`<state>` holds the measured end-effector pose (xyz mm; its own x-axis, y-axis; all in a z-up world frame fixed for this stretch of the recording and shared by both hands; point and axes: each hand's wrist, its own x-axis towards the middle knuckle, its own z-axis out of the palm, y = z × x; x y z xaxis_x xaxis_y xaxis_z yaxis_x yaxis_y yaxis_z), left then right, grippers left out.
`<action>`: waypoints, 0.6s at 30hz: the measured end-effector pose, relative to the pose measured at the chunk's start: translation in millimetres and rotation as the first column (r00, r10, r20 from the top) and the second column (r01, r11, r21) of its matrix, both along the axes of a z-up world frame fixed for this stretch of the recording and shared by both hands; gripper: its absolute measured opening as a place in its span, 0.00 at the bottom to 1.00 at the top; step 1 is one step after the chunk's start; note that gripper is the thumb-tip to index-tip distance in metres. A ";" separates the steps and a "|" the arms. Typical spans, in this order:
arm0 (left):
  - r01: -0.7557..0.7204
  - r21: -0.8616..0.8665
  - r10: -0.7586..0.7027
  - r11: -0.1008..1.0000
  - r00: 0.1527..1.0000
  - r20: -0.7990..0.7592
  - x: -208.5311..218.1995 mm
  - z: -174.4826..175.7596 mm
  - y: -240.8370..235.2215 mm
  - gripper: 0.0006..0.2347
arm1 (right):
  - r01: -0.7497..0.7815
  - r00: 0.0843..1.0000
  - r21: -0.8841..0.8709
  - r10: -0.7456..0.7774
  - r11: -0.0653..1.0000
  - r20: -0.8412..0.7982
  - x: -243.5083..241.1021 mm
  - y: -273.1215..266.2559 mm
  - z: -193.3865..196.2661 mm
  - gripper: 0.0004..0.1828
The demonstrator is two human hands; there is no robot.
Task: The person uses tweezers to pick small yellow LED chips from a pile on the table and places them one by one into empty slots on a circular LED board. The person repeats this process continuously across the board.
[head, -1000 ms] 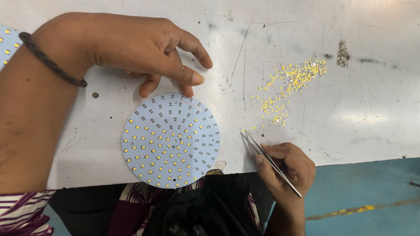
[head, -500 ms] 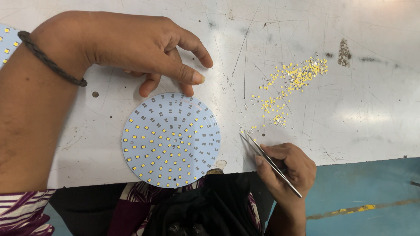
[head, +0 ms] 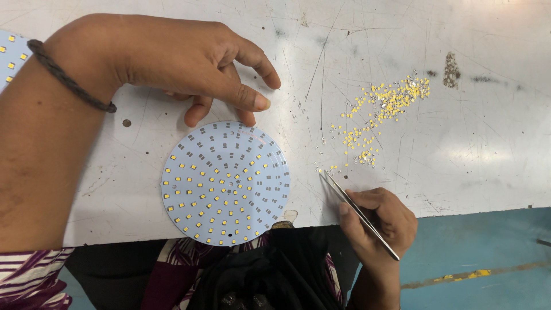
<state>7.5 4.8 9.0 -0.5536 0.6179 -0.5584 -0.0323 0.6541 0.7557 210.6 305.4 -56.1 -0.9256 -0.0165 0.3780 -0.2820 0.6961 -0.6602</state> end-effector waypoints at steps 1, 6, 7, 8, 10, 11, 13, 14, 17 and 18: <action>0.001 -0.002 -0.001 1.000 1.000 -0.002 0.3 0.3 0.0 0.28 | 0.001 1.000 0.007 -0.001 1.000 -0.004 0.0 -0.4 0.1 0.09; 0.024 -0.004 -0.024 1.000 0.999 -0.030 1.2 1.5 -1.1 0.28 | -0.022 0.999 0.033 0.023 0.999 -0.028 0.8 -2.3 -1.6 0.09; 0.027 -0.006 -0.027 1.000 0.999 -0.039 1.4 1.1 -2.0 0.28 | -0.019 0.999 0.039 0.020 0.999 -0.026 1.3 -2.3 -2.2 0.09; 0.030 -0.016 -0.031 0.999 0.998 -0.050 1.3 0.2 -2.1 0.29 | -0.006 0.999 0.037 0.007 0.999 -0.036 2.0 -2.4 -2.9 0.09; 0.050 -0.017 -0.051 0.999 0.997 -0.066 0.9 -0.9 -5.1 0.28 | 0.015 0.998 0.029 -0.013 0.999 -0.058 3.4 -3.9 -4.6 0.09; 0.066 -0.008 -0.067 0.998 0.995 -0.071 -0.1 -1.3 -6.2 0.27 | 0.037 0.998 0.006 -0.036 0.999 -0.050 4.6 -5.3 -5.3 0.08; 0.073 -0.012 -0.074 0.997 0.995 -0.060 0.1 -0.6 -11.9 0.26 | 0.077 0.997 -0.040 -0.078 0.996 -0.030 8.8 -9.6 -5.4 0.07; 0.064 -0.025 -0.065 0.998 0.997 -0.042 0.3 0.5 -13.7 0.26 | 0.089 0.995 -0.051 -0.092 0.995 -0.049 10.7 -13.1 -5.6 0.07; 0.070 -0.026 -0.071 0.997 0.997 -0.038 2.4 7.5 -18.7 0.25 | 0.076 0.993 -0.070 -0.082 0.995 -0.087 13.3 -29.9 -6.3 0.07; 0.076 -0.022 -0.077 0.997 0.996 -0.043 3.4 10.4 -20.5 0.25 | 0.048 0.995 -0.060 -0.053 0.997 -0.089 16.4 -38.7 -5.7 0.07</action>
